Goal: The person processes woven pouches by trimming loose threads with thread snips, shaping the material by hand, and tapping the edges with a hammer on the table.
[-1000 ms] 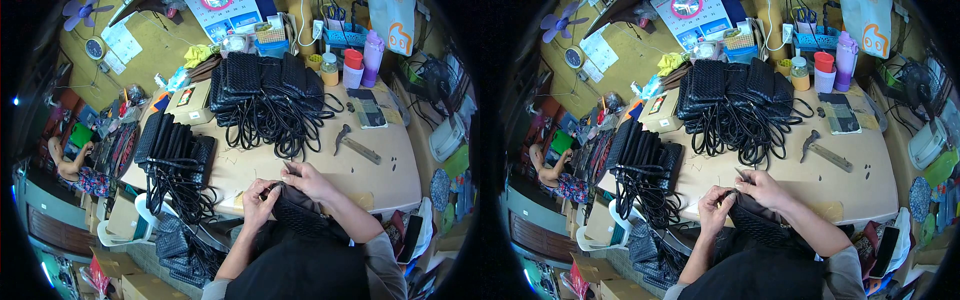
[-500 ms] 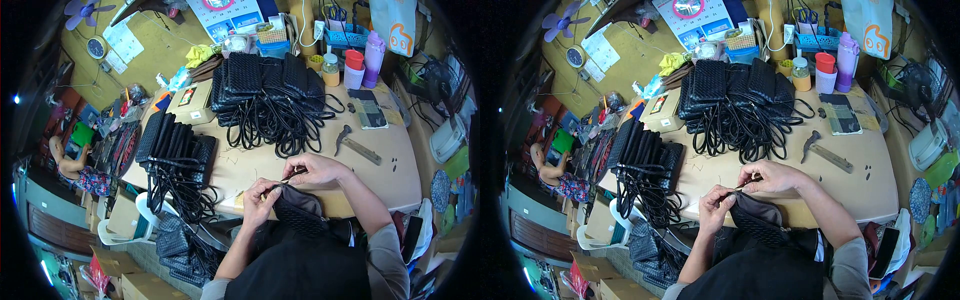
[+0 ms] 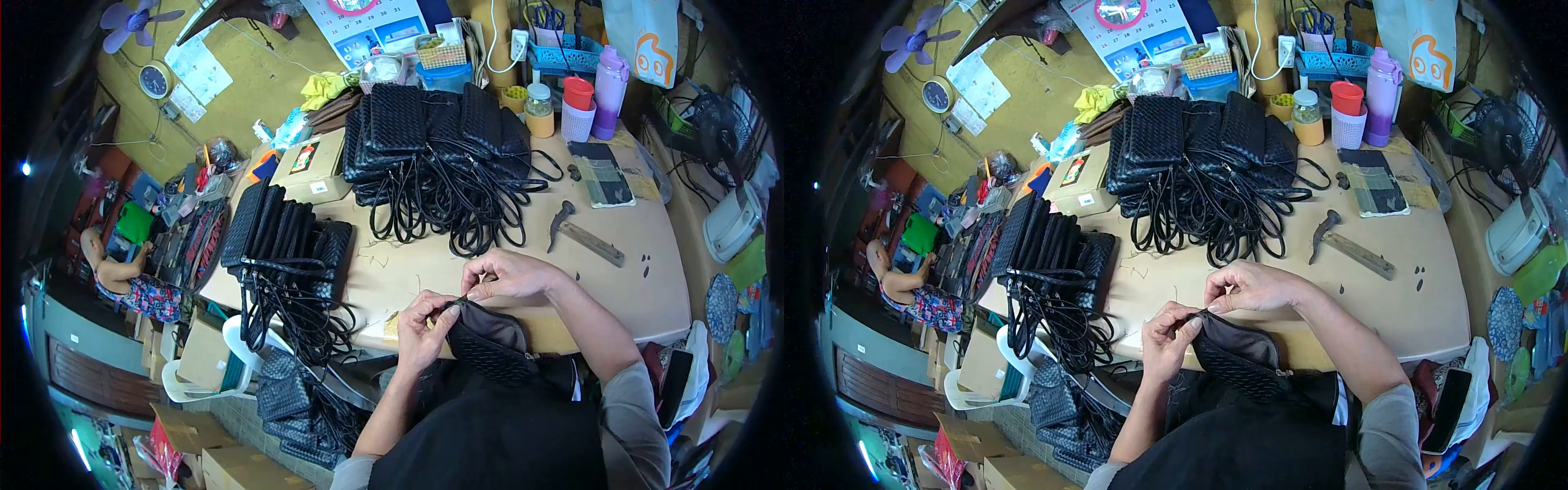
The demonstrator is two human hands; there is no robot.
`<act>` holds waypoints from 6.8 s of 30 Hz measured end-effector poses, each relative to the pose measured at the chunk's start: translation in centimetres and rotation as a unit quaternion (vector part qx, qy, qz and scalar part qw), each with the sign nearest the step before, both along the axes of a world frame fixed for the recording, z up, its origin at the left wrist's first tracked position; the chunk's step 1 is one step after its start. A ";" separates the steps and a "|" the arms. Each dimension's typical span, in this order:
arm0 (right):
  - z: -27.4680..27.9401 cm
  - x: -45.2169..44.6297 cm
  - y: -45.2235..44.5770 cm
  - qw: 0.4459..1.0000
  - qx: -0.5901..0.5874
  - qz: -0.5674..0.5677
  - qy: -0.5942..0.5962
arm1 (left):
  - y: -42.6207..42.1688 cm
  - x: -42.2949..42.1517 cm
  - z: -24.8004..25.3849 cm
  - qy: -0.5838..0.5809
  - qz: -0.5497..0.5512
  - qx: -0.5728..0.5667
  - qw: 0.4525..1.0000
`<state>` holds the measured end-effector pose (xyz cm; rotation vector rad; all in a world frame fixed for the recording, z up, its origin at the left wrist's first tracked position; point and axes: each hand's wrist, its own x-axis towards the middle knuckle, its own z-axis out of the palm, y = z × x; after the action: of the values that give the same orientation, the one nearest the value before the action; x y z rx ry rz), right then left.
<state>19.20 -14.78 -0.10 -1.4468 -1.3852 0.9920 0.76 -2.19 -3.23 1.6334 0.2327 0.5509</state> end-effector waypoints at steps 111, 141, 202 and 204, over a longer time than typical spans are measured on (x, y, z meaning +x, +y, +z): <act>-4.6 -6.3 -10.8 0.866 -0.172 -0.349 -0.314 | -2.3 6.9 -3.2 0.073 -0.108 0.457 0.880; -8.2 -5.2 -6.8 0.843 -0.043 -0.466 -0.266 | -3.4 7.1 -5.9 0.017 -0.043 0.250 0.967; -2.4 -5.5 -0.6 0.867 0.031 -0.430 -0.248 | 1.9 5.3 -7.1 0.084 0.067 -0.096 0.990; -3.4 -5.7 -0.2 0.873 0.021 -0.384 -0.299 | 2.3 5.3 -7.1 0.097 0.063 -0.101 0.988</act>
<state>13.49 -14.97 -3.49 -2.1230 -1.0264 -0.0137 6.07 0.07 -10.32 1.4806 0.5241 0.4476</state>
